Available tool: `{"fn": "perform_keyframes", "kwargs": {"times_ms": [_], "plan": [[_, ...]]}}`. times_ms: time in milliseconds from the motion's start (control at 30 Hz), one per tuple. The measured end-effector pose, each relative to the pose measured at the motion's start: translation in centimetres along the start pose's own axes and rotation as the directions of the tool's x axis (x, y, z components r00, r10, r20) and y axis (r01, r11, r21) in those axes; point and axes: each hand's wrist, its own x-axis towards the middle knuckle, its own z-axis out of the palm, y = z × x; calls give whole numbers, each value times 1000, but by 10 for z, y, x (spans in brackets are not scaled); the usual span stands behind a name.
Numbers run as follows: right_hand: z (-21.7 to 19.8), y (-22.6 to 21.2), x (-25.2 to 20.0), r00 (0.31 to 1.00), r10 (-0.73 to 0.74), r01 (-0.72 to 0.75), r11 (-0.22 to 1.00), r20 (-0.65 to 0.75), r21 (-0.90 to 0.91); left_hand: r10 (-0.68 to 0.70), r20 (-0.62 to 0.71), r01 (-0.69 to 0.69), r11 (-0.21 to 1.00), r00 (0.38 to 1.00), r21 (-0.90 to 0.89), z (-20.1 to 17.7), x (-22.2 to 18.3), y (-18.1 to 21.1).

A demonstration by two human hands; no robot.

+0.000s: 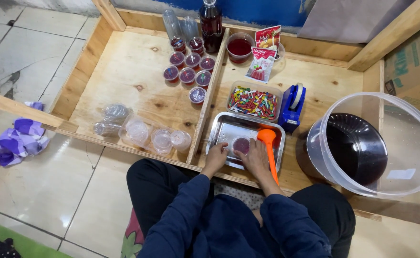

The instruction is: The person prepares drinks by hand by pouring a dark liquid into clear plastic cups and adding small colorful toppings.

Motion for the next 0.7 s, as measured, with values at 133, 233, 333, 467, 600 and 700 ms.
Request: {"fn": "perform_keyframes", "kwargs": {"times_ms": [133,233,333,467,600,700], "plan": [[3,1,0,999,-24,23,999,-32,-36,-5,10,5,1000,1000,30,-24,-22,40],[5,3,0,999,-36,36,998,-14,-59,81,4,-81,996,997,32,-34,-30,58],[6,4,-1,999,-40,40,998,8,-46,232,42,-236,959,972,156,-30,-22,53],[3,3,0,999,-26,28,999,30,-44,292,154,-328,888,944,323,-35,-12,57],[3,4,0,998,-14,17,999,64,-42,289,229,-364,822,930,438,-33,-2,56],[-6,0,0,997,-24,25,999,70,-22,272,248,-361,803,930,474,-39,-7,67]]}}
